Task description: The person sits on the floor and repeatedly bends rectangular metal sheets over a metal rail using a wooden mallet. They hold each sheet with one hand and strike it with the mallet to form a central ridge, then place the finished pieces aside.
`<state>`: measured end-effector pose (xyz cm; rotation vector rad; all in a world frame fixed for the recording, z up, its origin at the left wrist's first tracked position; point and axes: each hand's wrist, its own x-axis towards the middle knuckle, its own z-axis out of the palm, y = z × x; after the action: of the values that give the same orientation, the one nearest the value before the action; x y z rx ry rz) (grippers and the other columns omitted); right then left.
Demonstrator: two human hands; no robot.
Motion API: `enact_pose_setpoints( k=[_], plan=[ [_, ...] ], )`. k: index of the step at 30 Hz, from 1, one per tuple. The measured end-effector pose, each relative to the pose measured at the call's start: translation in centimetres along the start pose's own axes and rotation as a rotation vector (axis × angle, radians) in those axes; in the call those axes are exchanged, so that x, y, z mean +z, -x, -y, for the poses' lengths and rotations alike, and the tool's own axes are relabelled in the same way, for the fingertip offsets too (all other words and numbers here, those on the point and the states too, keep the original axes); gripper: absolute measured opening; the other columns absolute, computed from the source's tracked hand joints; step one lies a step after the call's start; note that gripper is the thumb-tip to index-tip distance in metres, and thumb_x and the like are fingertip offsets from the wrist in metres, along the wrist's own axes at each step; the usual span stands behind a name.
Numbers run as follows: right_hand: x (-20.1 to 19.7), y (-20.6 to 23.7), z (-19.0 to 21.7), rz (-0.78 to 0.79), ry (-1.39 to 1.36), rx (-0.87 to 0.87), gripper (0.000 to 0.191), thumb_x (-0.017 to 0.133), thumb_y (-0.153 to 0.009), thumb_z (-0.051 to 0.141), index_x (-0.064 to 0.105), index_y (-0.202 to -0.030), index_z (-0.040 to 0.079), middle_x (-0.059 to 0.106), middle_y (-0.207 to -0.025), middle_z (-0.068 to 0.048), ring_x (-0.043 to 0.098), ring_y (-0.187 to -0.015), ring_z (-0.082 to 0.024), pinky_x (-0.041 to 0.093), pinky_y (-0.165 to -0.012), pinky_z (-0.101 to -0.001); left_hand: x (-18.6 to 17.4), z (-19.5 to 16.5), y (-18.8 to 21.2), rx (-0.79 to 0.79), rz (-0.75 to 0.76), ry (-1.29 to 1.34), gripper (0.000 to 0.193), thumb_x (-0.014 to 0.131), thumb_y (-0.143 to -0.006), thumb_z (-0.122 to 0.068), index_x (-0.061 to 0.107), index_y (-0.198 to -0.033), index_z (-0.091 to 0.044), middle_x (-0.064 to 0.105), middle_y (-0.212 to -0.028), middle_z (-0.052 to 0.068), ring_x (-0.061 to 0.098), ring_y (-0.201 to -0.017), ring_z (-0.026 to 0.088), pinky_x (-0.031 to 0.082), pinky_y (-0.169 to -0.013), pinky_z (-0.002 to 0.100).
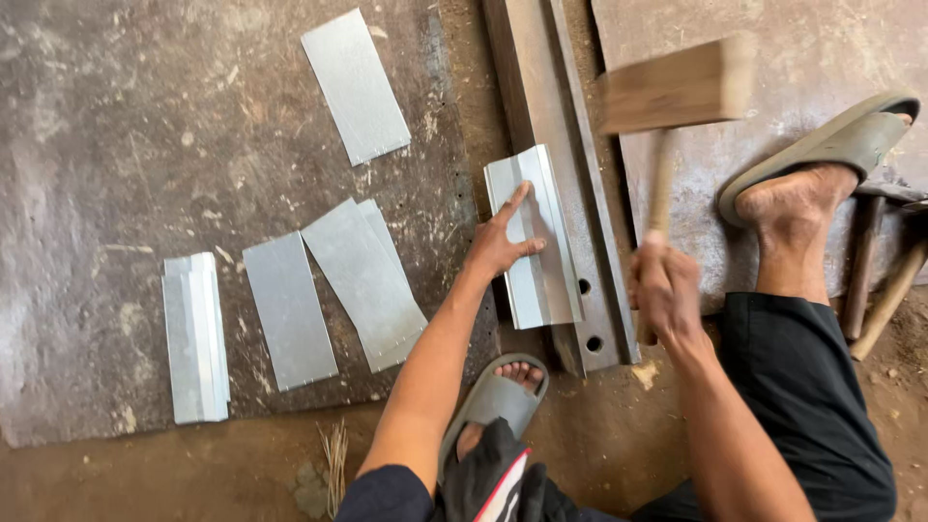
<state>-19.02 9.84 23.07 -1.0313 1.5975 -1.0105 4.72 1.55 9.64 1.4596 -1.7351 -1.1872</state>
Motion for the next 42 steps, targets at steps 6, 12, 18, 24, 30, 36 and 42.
enact_pose_setpoints(
  k=[6,12,18,24,30,36,42],
  plan=[
    [-2.0,6.0,-5.7,-0.101,0.233,-0.729,0.040,0.039,-0.113,0.029,0.053,-0.082,0.008,0.055,-0.074,-0.004,0.054,-0.062,-0.014,0.044,-0.056,-0.0301,1.0,0.4,0.7,-0.099,-0.024,-0.001,0.112,0.093,-0.068,-0.031,0.026,-0.158,-0.043,0.045,-0.159,-0.005,0.045,-0.146,0.026,0.037,-0.118,0.042],
    [-2.8,10.4,-6.6,-0.103,0.041,-0.213,0.041,0.039,-0.109,0.015,0.052,-0.071,0.005,0.050,-0.060,-0.002,0.045,-0.050,-0.011,0.036,-0.046,-0.0312,1.5,0.8,1.3,0.001,-0.070,0.031,0.112,0.095,-0.067,-0.029,0.029,-0.157,-0.043,0.045,-0.159,-0.005,0.044,-0.147,0.026,0.036,-0.116,0.043],
    [-3.5,13.8,-9.9,-0.004,0.259,-0.345,0.040,0.045,-0.109,0.015,0.053,-0.071,0.005,0.051,-0.067,-0.003,0.047,-0.057,-0.011,0.037,-0.050,-0.0280,1.8,0.6,1.6,-0.070,-0.081,-0.010,0.111,0.096,-0.066,-0.030,0.031,-0.155,-0.042,0.046,-0.159,-0.005,0.044,-0.145,0.029,0.036,-0.118,0.044],
    [-4.3,17.0,-11.0,0.004,0.273,-0.231,0.033,0.043,-0.108,0.022,0.053,-0.082,0.004,0.047,-0.064,-0.004,0.041,-0.054,-0.012,0.036,-0.050,-0.0279,2.0,0.2,2.0,-0.036,-0.078,-0.004,0.109,0.096,-0.071,-0.028,0.031,-0.158,-0.040,0.047,-0.158,0.000,0.041,-0.149,0.031,0.039,-0.120,0.043],
    [-5.2,18.9,-12.5,-0.035,0.119,-0.041,0.044,0.040,-0.112,0.027,0.052,-0.076,0.005,0.052,-0.060,-0.004,0.048,-0.049,-0.011,0.038,-0.047,-0.0283,1.9,-0.3,2.2,-0.065,-0.056,0.051,0.106,0.094,-0.072,-0.023,0.033,-0.158,-0.040,0.046,-0.160,0.002,0.043,-0.149,0.028,0.037,-0.118,0.041],
    [-5.4,20.3,-15.0,-0.016,0.200,0.064,0.047,0.043,-0.110,0.030,0.055,-0.072,0.004,0.051,-0.059,-0.006,0.047,-0.049,-0.013,0.039,-0.047,-0.0291,1.8,-0.2,2.2,-0.044,-0.056,0.058,0.107,0.094,-0.070,-0.021,0.033,-0.156,-0.040,0.046,-0.160,0.001,0.040,-0.149,0.029,0.034,-0.117,0.042],
    [-6.5,20.0,-14.1,-0.001,0.150,0.301,0.047,0.044,-0.110,0.030,0.052,-0.071,0.006,0.047,-0.056,-0.004,0.045,-0.048,-0.017,0.037,-0.046,-0.0333,1.8,0.1,1.8,-0.057,-0.049,0.037,0.109,0.094,-0.070,-0.025,0.030,-0.157,-0.039,0.046,-0.159,0.001,0.039,-0.149,0.030,0.036,-0.121,0.043]
  ],
)
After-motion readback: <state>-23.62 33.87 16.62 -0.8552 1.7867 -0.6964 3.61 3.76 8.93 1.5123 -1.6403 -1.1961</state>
